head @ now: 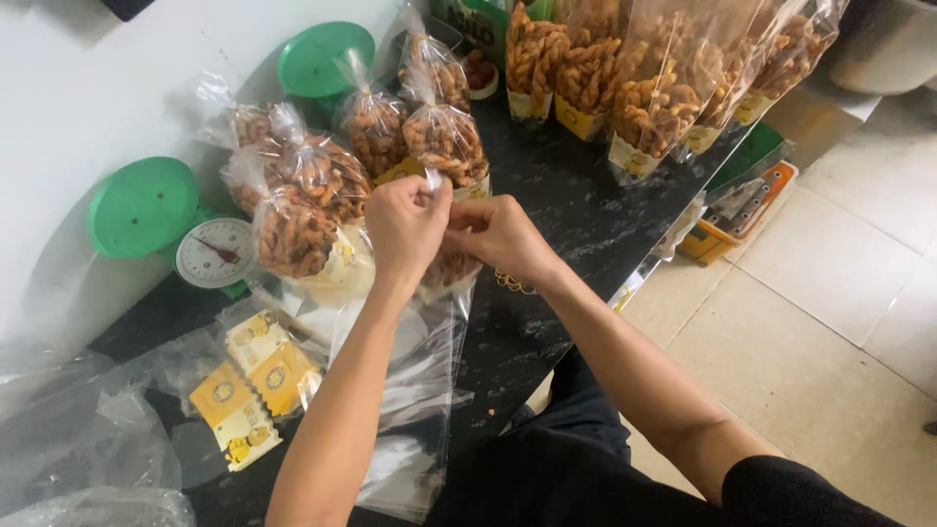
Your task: Packaging baked snacks into plastic bags and sealing them with rubber bands.
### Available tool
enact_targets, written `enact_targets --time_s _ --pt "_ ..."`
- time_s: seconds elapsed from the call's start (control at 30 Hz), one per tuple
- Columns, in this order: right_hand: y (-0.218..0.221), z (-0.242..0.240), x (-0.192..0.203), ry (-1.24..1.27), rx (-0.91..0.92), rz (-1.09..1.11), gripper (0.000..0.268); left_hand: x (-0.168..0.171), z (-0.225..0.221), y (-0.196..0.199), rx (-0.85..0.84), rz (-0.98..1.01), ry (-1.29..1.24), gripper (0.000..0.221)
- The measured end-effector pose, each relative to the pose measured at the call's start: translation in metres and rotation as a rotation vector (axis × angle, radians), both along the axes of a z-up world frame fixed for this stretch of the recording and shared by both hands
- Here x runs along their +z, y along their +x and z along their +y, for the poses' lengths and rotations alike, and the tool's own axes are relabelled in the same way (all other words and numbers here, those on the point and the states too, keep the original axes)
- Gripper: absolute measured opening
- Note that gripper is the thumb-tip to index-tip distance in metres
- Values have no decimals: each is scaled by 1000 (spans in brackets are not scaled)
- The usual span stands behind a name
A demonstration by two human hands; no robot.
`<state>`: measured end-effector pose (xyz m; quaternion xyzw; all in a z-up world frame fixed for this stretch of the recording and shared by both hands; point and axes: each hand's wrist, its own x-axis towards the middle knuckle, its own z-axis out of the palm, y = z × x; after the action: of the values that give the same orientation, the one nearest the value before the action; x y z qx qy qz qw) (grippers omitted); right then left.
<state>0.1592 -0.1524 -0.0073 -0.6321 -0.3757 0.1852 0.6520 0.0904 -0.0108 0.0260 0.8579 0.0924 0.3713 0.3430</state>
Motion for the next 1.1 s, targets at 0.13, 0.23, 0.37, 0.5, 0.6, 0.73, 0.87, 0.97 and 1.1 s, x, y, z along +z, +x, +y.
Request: enact_targets --time_s 0.13,0.23,0.37,0.5,0.6,0.73,0.87,0.97,1.1 --pt "-9 -3 11 -128 54 -98 17 -7 8 1 30 39 14 32" --pt "-28 -2 12 -186 -23 -252 16 -21 28 9 11 21 45 32" --pt "-42 0 10 19 -141 -473 26 -43 47 22 -43 -110 126 22" --pt "-30 -3 -21 154 -57 -453 22 -43 45 16 45 -16 73 27" --pt "-19 -5 -26 306 157 121 9 -58 48 15 36 -74 6 29" --pt "-15 -8 -14 519 256 663 12 -67 48 7 -68 -29 -120 35" --pt "-10 -3 -12 459 181 799 44 -38 26 -17 -167 -57 -140 33" --pt "-14 -1 -16 150 7 195 54 -29 18 -25 -255 -27 -230 28" --pt "-22 1 6 2 -52 -145 48 -5 3 -34 -239 -18 -119 30"
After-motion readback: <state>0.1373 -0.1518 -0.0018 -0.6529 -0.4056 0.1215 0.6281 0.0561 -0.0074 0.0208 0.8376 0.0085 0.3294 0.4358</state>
